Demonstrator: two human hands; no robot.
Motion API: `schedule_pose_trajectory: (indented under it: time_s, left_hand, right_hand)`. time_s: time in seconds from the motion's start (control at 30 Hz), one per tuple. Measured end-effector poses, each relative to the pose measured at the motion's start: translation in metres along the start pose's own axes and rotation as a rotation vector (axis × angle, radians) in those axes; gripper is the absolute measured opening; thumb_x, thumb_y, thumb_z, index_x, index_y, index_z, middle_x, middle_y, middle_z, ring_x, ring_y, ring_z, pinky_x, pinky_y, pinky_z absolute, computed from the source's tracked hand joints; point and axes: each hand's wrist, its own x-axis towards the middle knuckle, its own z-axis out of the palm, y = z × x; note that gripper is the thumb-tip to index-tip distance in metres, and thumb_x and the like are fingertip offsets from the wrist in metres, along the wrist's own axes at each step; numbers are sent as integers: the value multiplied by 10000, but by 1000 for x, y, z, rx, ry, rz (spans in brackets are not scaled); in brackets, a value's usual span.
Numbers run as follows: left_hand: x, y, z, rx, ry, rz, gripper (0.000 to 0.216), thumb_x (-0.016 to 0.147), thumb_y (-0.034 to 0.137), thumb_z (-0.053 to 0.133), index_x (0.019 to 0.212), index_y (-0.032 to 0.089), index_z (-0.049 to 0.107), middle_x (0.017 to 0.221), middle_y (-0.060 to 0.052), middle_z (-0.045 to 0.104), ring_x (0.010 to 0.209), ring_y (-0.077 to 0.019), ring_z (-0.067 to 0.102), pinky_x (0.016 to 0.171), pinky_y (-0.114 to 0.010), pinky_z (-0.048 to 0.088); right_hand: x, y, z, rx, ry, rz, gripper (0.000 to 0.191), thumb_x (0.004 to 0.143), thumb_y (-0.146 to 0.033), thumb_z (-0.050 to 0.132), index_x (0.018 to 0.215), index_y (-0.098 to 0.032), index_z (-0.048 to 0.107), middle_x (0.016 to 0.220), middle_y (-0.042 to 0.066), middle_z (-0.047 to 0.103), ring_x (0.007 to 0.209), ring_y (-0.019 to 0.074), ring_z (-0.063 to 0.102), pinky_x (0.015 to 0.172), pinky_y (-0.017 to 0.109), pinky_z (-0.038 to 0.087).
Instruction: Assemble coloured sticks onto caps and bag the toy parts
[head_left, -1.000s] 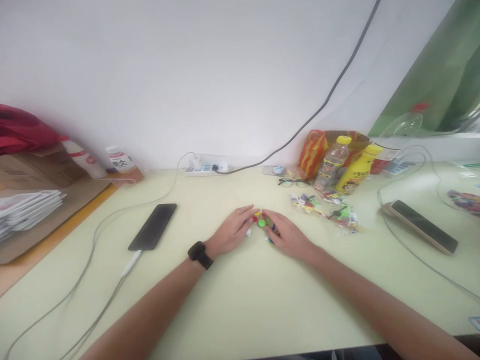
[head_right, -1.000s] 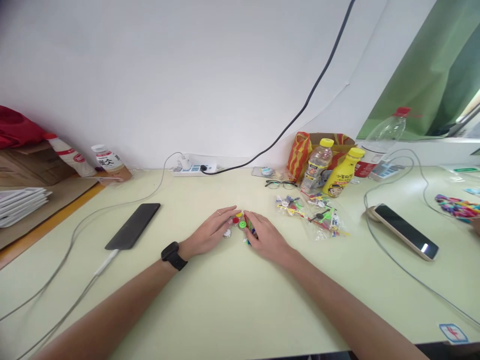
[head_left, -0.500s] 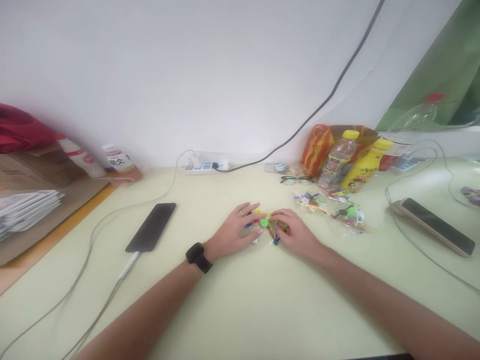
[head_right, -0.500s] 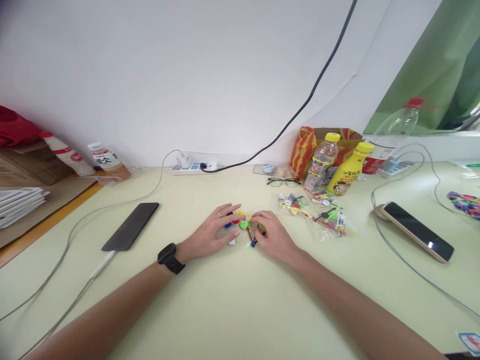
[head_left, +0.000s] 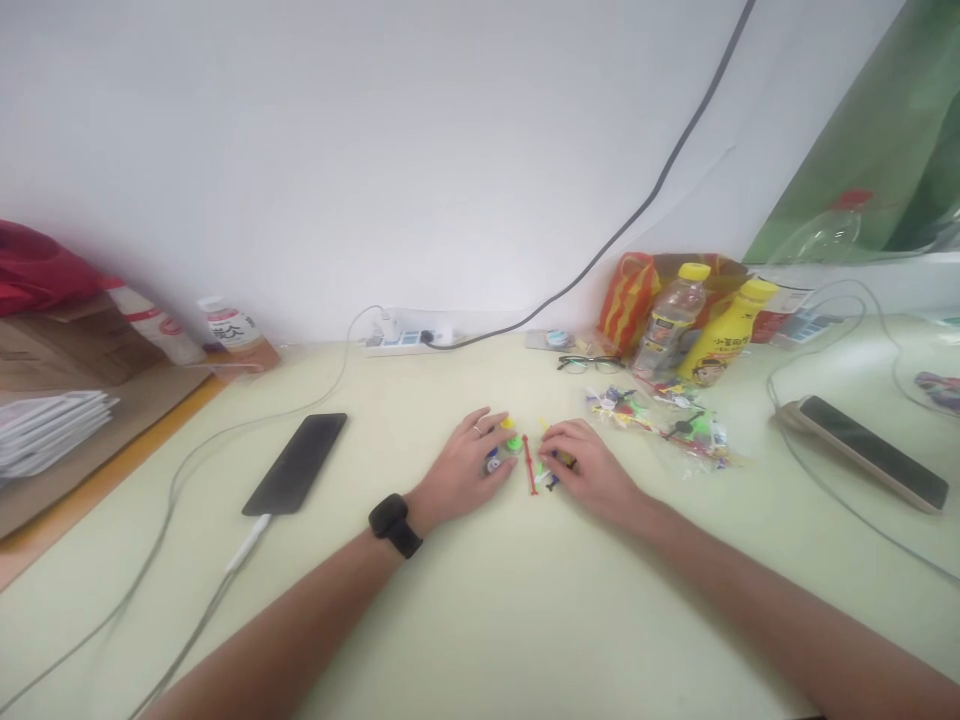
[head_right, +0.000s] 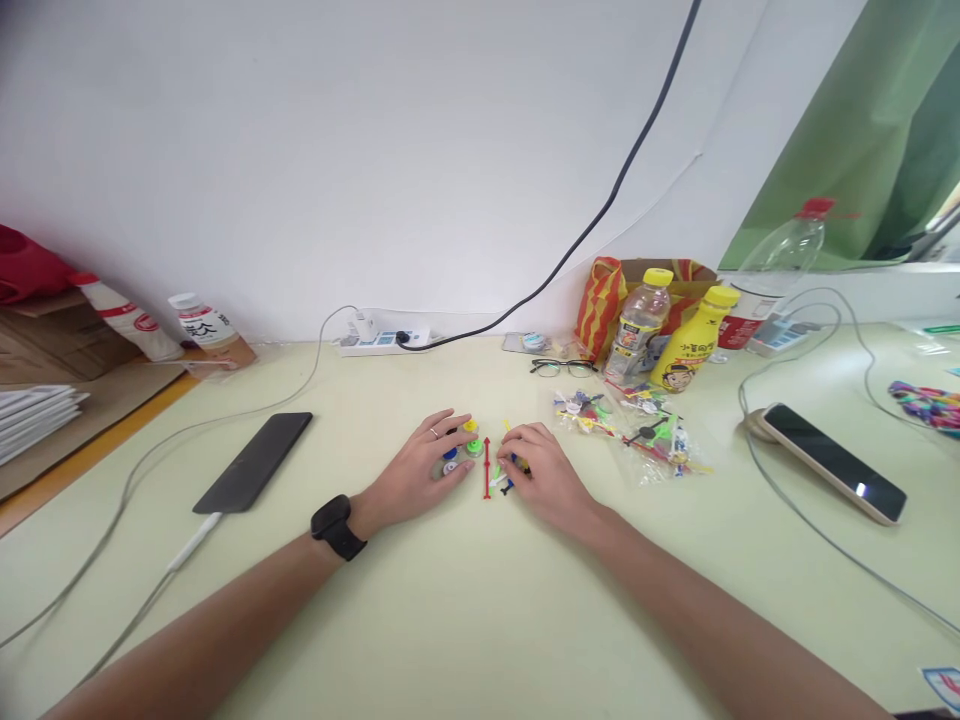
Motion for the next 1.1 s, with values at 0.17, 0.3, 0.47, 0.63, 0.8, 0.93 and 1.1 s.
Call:
schedule_pose_trajectory:
  time_s: [0.17,0.3,0.47,0.63,0.8,0.93,1.1]
  left_hand:
    - [3,-2,3,0,53,27,188,972,280,611,1126,233,709,1342,-81,653,1412,-296,461,1199,-563,401]
    - [4,-2,5,11,72,44,172,981,263,593,1125,226,680,1312,-81,666,1385,-297,476,1180,-560,410]
    - [4,3,1,1,105,13,180,1023,250,519,1154,222,639,1325,-78,657,1379,-301,448,1144,-546,423]
    - [5,12,-7,-68,200,-20,180,1030,280,514,1176,227,607,1196,-90,686,1258,-277,524,1068,-484,466]
    - [-3,16,-11,-121,184,27,177,1059,303,392,1092,200,532,900,-54,644,806,-203,603,778,-362,492]
    - [-7,25,-8,-23,58,259,165,1037,257,316,1038,198,470,783,-38,606,667,-205,565,663,-345,434]
    - [-5,37,-4,179,-78,354,190,1038,261,314,1020,187,488,733,-44,587,637,-220,558,638,-356,420]
  right_hand:
    - [2,-9,-4,-51,78,-37,208,1019,-286,499,1008,-252,704,1086,95,717,1122,290,592,999,510,470]
    - [4,-11,-6,-45,140,-55,194,1023,-297,493,1008,-255,682,1062,83,723,1121,285,598,1011,498,461]
    - [5,-11,-10,-58,226,3,164,1022,-308,483,1014,-243,633,1024,88,702,1095,284,596,997,470,456]
    - [0,-21,-17,-30,158,127,189,1037,-342,423,941,-237,547,869,61,637,810,231,587,749,371,477]
    - [-6,-27,-18,-31,-36,229,189,1052,-331,370,917,-251,475,707,-16,550,618,188,507,598,313,399]
    - [-6,-23,-14,-6,-54,229,186,1054,-329,361,1025,-251,528,752,-10,581,672,198,555,658,325,443]
    - [-4,-16,-9,80,30,181,238,1050,-311,356,1160,-232,551,946,57,665,854,226,625,790,364,501]
